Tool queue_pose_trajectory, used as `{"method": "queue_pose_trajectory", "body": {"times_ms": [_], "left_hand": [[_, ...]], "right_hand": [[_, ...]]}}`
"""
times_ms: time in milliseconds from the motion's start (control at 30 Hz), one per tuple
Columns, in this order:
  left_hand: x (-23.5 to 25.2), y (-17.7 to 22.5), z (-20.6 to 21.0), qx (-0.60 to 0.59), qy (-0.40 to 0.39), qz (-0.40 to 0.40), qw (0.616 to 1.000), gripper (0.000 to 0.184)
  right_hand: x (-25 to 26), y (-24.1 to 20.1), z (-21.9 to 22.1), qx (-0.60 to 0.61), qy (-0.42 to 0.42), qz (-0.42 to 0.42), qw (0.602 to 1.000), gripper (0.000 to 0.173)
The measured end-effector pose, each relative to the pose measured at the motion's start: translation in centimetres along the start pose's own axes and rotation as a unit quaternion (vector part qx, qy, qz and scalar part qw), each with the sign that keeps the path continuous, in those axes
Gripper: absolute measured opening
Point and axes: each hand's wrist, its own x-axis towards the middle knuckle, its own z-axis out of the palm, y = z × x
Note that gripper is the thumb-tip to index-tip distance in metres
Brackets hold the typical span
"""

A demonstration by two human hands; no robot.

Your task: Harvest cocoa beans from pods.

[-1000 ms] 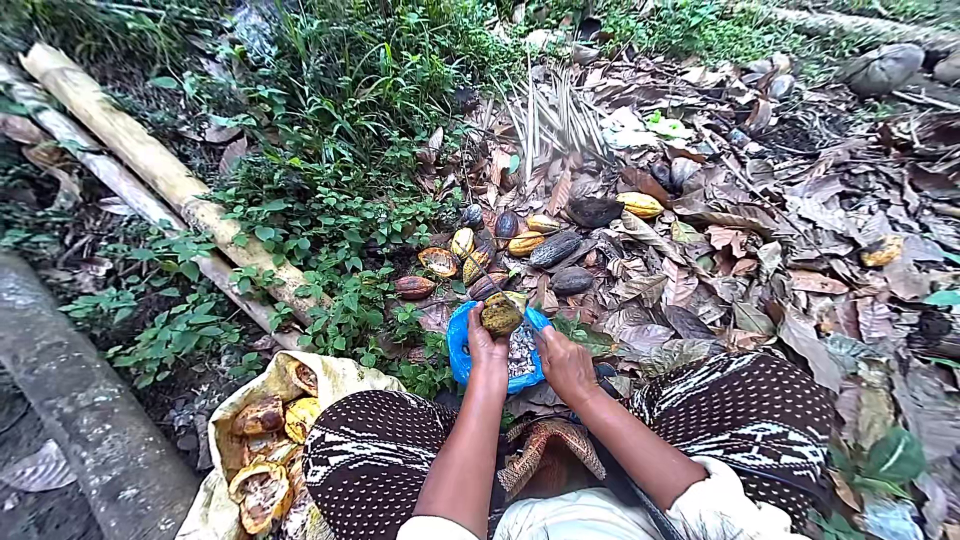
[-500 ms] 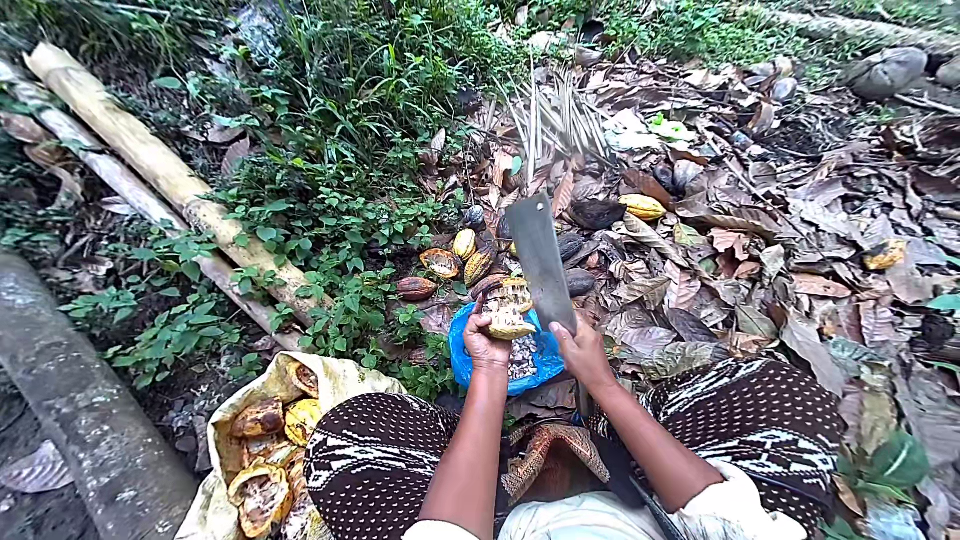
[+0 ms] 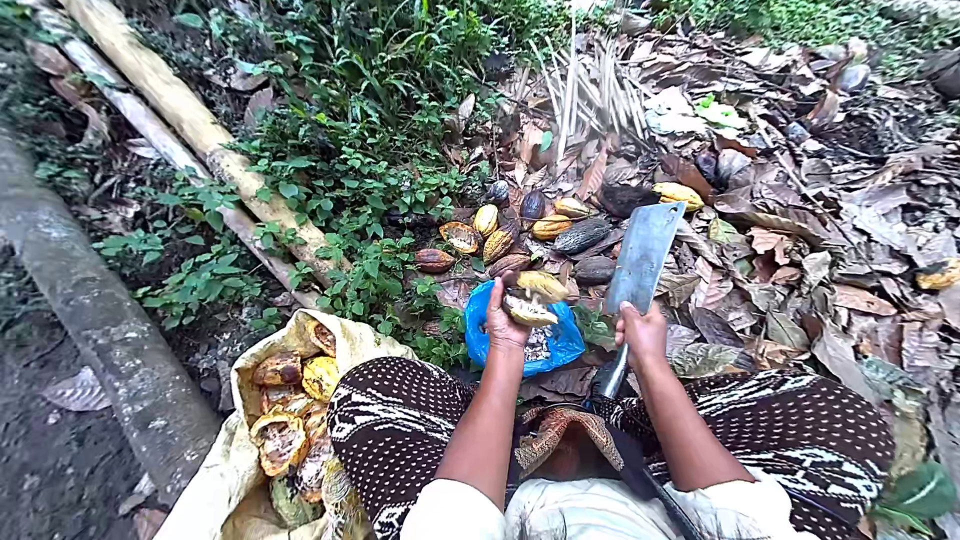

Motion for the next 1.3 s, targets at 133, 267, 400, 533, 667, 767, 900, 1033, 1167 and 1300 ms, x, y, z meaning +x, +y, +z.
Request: {"method": "queue_pose_trajectory", "body": {"times_ms": [133,267,400,533,667,767,900,1033,1167,1300], "left_hand": [[-0.6,0.2,1.1,0.029,0.025,-0.048,0.998,0.025],[-1.1,3.1,4.4,0.006,0.079,-0.004,0.997,0.016],[-4.1,11.2,8.1,0.009,0.055,0.116,0.992,0.023],[-11.1,22.8,7.5,0.168,-0.004,0.29,0.942,0.041],[-17.3,30.9,-0.2,0.612,0.199,0.436,0.629,0.025],[-20.9,30.6,-5.1,0.84,0.342,0.148,0.395,0.049],[-22.7,29.6,-15.4,0.868,0.258,-0.239,0.351,0.063],[-22.4,29.0,-14.2,0.863,0.291,-0.249,0.329,0.061],[-17.1,28.0,-6.1,0.903,0.214,-0.02,0.373,0.043],[-5.4,24.8,-7.3,0.883,0.022,0.072,0.464,0.026]], "right_hand": [[-0.6,-0.6,0.7,0.011,-0.008,-0.003,1.0,0.024],[-0.4,-0.6,0.6,0.001,-0.015,-0.001,1.0,0.026],[0.7,-0.2,0.0,-0.041,-0.01,0.027,0.999,0.031],[1.9,0.8,-0.9,0.006,0.026,0.122,0.992,0.032],[2.1,0.9,-1.5,0.092,0.066,0.165,0.98,0.026],[1.7,0.1,-1.7,0.109,0.075,0.167,0.977,0.03],[1.2,-0.3,-1.0,0.099,0.064,0.146,0.982,0.033],[0.4,-0.5,-0.3,0.058,0.034,0.143,0.987,0.031],[0.1,-0.3,0.5,0.015,-0.007,0.145,0.989,0.027],[-0.2,-0.5,0.8,-0.005,-0.035,0.131,0.991,0.026]]}}
